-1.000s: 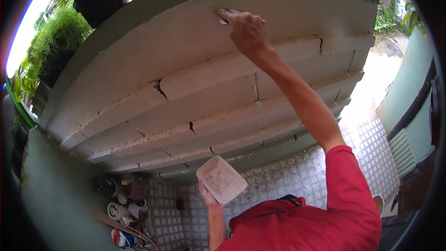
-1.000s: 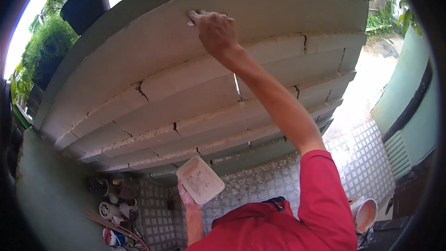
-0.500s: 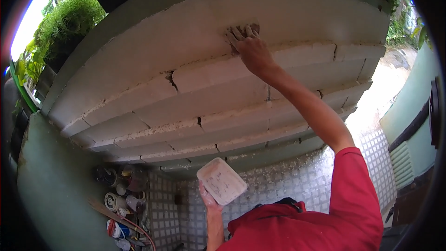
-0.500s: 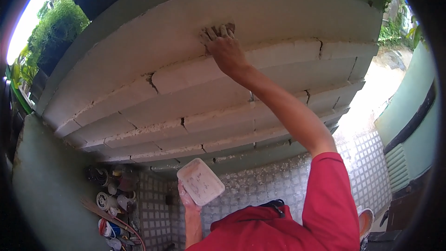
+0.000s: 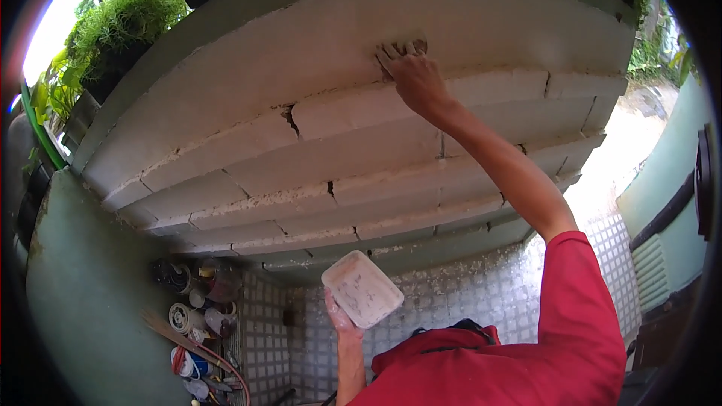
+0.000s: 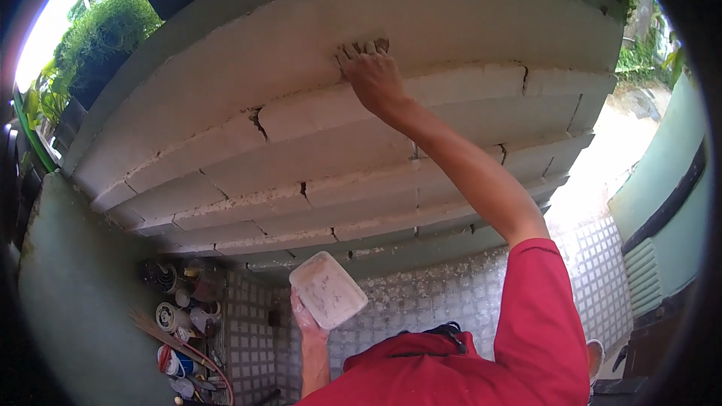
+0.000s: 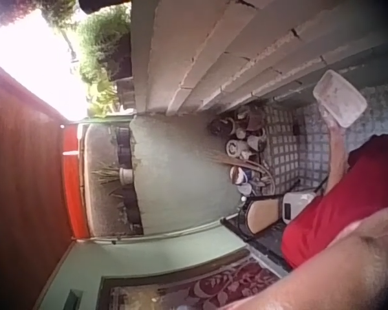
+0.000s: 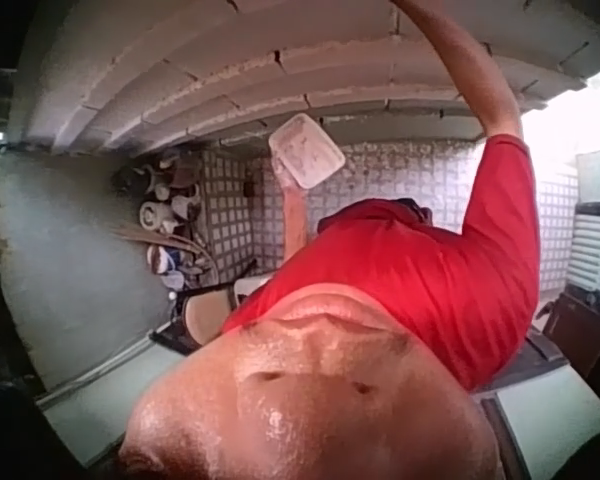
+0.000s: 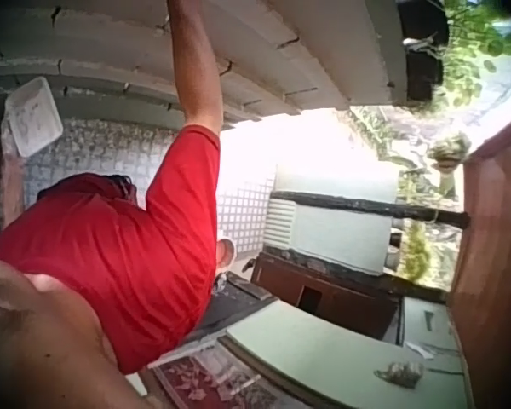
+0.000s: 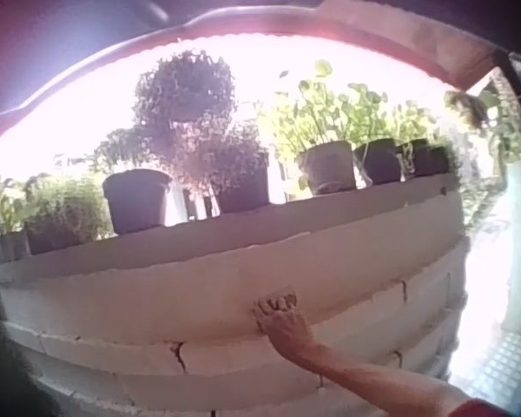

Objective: Applying plaster or putty to the cracks and joints of a masonry wall using a putty knife.

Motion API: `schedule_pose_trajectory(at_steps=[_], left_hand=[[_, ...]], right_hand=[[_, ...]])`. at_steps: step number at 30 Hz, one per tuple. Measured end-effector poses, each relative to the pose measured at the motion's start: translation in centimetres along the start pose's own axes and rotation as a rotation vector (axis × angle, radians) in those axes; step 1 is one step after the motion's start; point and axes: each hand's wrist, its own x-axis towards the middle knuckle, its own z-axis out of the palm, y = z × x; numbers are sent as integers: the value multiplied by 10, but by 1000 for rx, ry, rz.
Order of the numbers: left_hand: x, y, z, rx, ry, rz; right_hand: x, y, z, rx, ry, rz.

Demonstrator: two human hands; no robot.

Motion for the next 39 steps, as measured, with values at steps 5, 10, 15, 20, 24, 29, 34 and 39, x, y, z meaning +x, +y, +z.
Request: schedule_pose_trajectory(at_steps=[5, 10, 15, 20, 24, 29, 34, 39], left_hand=[[-8, 4, 10, 23, -25, -15], [-3, -1, 11, 13, -18, -23], [-15, -2, 8, 12, 8, -48], [-20, -8, 6, 25, 4, -37], [-26, -10, 26, 51, -20, -28], [-35, -5, 7, 18, 54, -29], [-30, -8, -4, 14, 29, -39], [-27, -8, 8, 12, -18, -50]], right_hand=[[31, 3, -42, 87, 222, 33], [11, 8, -1, -17, 283, -18], [-20, 10, -3, 104, 37, 43], [8, 17, -12, 224, 121, -12], [-9, 33, 55, -11, 282, -120], [-26, 12, 2, 285, 6, 25], [-6, 13, -7, 299, 174, 98], [-30, 21, 26, 318, 139, 30]])
